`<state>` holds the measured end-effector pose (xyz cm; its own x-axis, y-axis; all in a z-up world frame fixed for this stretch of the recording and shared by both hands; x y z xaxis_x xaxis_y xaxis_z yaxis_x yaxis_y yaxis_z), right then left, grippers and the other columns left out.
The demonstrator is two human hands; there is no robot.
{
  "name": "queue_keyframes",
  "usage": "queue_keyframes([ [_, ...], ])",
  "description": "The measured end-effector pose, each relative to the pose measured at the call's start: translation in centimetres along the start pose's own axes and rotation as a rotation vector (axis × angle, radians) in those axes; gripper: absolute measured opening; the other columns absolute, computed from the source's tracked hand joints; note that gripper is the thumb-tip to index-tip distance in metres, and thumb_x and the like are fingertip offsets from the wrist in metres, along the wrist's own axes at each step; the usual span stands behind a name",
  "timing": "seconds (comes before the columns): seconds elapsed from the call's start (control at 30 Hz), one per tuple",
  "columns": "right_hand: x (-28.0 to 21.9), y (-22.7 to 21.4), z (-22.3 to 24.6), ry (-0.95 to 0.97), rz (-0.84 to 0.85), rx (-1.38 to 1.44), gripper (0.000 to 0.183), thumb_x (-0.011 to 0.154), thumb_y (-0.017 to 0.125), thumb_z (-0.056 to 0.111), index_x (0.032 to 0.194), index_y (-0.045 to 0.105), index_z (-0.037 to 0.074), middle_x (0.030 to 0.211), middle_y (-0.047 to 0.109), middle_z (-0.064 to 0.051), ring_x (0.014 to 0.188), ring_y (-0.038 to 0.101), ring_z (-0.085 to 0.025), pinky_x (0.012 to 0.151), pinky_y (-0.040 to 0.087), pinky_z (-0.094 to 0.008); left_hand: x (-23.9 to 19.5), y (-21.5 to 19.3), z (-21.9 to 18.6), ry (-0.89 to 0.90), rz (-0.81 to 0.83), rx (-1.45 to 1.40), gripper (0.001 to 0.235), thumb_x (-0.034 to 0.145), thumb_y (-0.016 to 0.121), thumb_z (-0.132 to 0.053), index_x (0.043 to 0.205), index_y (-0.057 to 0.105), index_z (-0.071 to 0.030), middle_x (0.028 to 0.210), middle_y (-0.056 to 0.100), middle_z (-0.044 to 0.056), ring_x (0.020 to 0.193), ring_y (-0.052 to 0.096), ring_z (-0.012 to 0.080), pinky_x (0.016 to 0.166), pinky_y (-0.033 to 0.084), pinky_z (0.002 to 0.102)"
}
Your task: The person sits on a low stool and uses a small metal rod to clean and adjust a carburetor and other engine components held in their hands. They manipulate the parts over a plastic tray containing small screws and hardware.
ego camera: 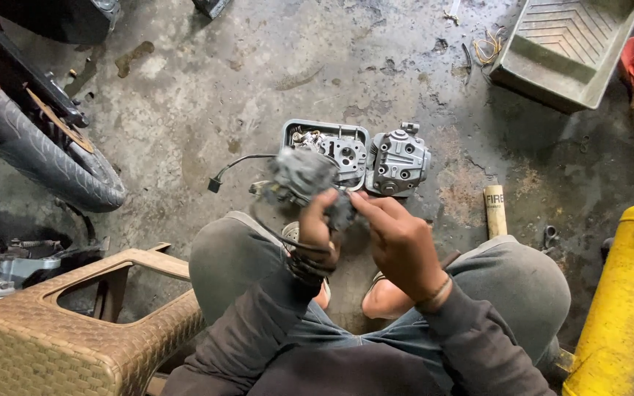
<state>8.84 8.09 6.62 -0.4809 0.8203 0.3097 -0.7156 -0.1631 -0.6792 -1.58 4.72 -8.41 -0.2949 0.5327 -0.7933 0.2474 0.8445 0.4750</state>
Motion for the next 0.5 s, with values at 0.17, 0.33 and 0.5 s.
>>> queue_keyframes([
  [0.17,0.7,-2.6,-0.7,0.062,-0.106,0.209,0.038,0.096,0.052,-0.002,0.125,0.073,0.01,0.096,0.075,-0.009,0.087,0.074,-0.03,0.076,0.058,-0.036,0.8,0.6,0.4,-0.061,0.077,-0.076,0.03,0.081,0.076,-0.014,0.095,0.063,0.009,0.089,0.064,0.029,0.083,0.068,0.0408,0.077,0.059,0.054],
  [0.33,0.7,-3.1,0.1,0.109,-0.097,0.334,0.039,0.097,0.05,0.0,0.128,0.072,0.008,0.102,0.078,-0.009,0.096,0.076,-0.026,0.084,0.058,-0.036,1.1,-0.3,0.2,-0.121,0.135,-0.197,0.029,0.083,0.072,-0.015,0.096,0.062,0.009,0.09,0.065,0.032,0.087,0.069,0.0436,0.081,0.058,0.058],
  [0.5,1.0,-2.9,1.7,0.048,-0.019,0.188,0.043,0.09,0.052,-0.001,0.121,0.075,0.017,0.111,0.076,-0.004,0.08,0.074,-0.024,0.074,0.058,-0.034,-3.3,3.0,-1.7,-0.204,0.207,-0.29,0.028,0.088,0.066,-0.018,0.089,0.063,0.01,0.087,0.068,0.033,0.083,0.07,0.0427,0.075,0.06,0.047],
])
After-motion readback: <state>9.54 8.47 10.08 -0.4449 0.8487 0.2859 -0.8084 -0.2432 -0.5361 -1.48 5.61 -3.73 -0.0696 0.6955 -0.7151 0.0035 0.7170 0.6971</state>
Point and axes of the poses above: each hand's wrist, its own x-axis towards the middle knuckle, its own y-axis out of the palm, z = x × y, the point moved 9 cm from there along x, towards the middle knuckle
